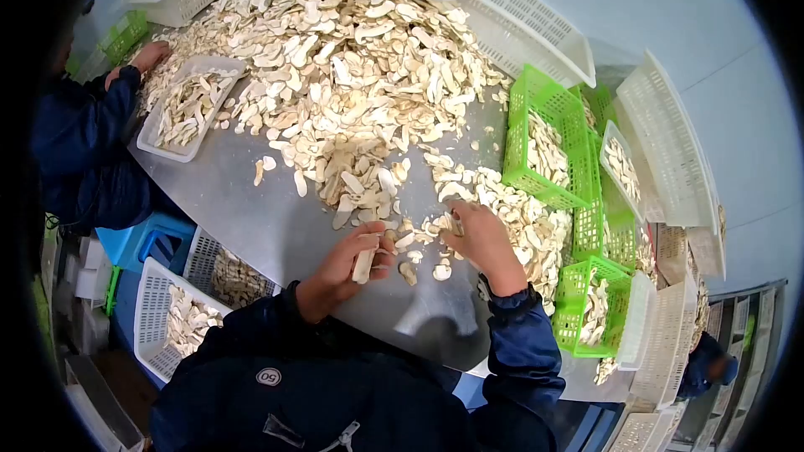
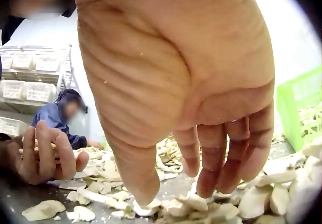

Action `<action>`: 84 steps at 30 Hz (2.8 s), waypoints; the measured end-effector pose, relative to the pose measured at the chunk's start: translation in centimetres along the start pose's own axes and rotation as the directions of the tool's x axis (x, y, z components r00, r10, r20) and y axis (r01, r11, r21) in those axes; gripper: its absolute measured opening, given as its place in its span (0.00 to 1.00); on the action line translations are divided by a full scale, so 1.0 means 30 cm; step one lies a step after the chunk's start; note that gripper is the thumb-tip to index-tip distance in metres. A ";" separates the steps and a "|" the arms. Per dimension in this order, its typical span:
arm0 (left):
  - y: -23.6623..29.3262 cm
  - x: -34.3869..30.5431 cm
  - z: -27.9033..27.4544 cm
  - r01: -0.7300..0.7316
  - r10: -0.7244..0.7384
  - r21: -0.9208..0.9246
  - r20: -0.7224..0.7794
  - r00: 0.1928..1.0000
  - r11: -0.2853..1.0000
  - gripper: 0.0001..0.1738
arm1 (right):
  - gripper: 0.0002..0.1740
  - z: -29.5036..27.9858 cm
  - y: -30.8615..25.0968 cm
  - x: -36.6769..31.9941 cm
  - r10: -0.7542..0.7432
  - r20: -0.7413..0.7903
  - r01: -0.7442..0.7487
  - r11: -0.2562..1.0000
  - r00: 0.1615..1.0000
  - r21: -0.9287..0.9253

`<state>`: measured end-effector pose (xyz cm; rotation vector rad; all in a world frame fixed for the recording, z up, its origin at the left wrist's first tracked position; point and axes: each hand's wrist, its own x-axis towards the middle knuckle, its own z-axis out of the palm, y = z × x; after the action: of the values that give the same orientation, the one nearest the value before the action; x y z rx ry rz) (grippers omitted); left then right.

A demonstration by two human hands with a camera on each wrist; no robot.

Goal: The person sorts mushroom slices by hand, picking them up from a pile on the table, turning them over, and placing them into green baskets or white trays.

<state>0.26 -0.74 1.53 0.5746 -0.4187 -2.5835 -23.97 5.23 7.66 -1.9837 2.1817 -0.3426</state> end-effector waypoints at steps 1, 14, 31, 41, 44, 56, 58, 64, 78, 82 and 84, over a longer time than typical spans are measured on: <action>-0.004 -0.002 0.000 -0.003 0.003 0.001 0.038 0.999 1.000 0.22 | 0.20 0.005 0.002 -0.008 0.012 0.031 -0.011 1.000 0.999 -0.026; -0.018 0.008 -0.030 0.172 -0.300 0.442 0.237 0.924 0.881 0.16 | 0.20 -0.014 0.013 -0.015 -0.035 -0.130 0.036 0.999 0.991 0.008; -0.026 -0.030 -0.030 -0.010 -0.638 0.758 0.556 0.534 0.652 0.14 | 0.34 0.103 -0.284 0.029 -0.413 0.095 0.402 0.909 0.906 0.114; -0.031 -0.013 -0.033 0.124 -0.501 0.662 0.418 0.758 0.740 0.16 | 0.18 0.056 -0.045 -0.051 -0.164 0.156 0.198 0.950 0.974 -0.241; -0.021 -0.013 -0.030 0.123 -0.417 0.595 0.387 0.822 0.794 0.15 | 0.15 0.018 -0.018 -0.030 0.002 0.173 0.072 0.905 0.985 -0.419; -0.042 0.016 -0.047 0.108 -0.171 0.324 0.172 0.970 0.940 0.14 | 0.13 0.159 -0.124 0.130 -0.078 0.106 0.064 0.990 0.991 0.128; -0.047 0.029 -0.061 0.058 -0.103 0.254 0.167 0.981 0.965 0.14 | 0.14 0.124 -0.103 0.113 0.064 0.219 -0.108 0.974 0.974 0.197; -0.048 0.048 -0.070 -0.096 0.081 0.196 0.082 0.993 0.976 0.16 | 0.19 0.068 -0.083 0.057 0.130 0.391 -0.370 0.675 0.911 0.639; -0.022 0.025 -0.068 -0.101 0.113 -0.128 0.089 0.990 0.987 0.15 | 0.19 0.219 -0.142 0.289 0.085 0.043 -0.084 0.996 0.995 -0.025; -0.023 0.035 -0.073 -0.114 0.137 -0.210 0.097 0.986 0.971 0.17 | 0.15 0.172 -0.062 0.236 0.062 0.054 -0.067 0.994 0.997 0.091; -0.027 0.041 -0.072 -0.165 0.171 -0.190 0.017 0.985 0.968 0.17 | 0.14 0.132 -0.044 0.207 0.091 0.191 -0.142 0.952 0.977 0.271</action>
<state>-0.03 -1.06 -1.06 0.4116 -0.2202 -2.4378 -22.21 -1.26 4.41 -1.6577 2.0015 -0.4193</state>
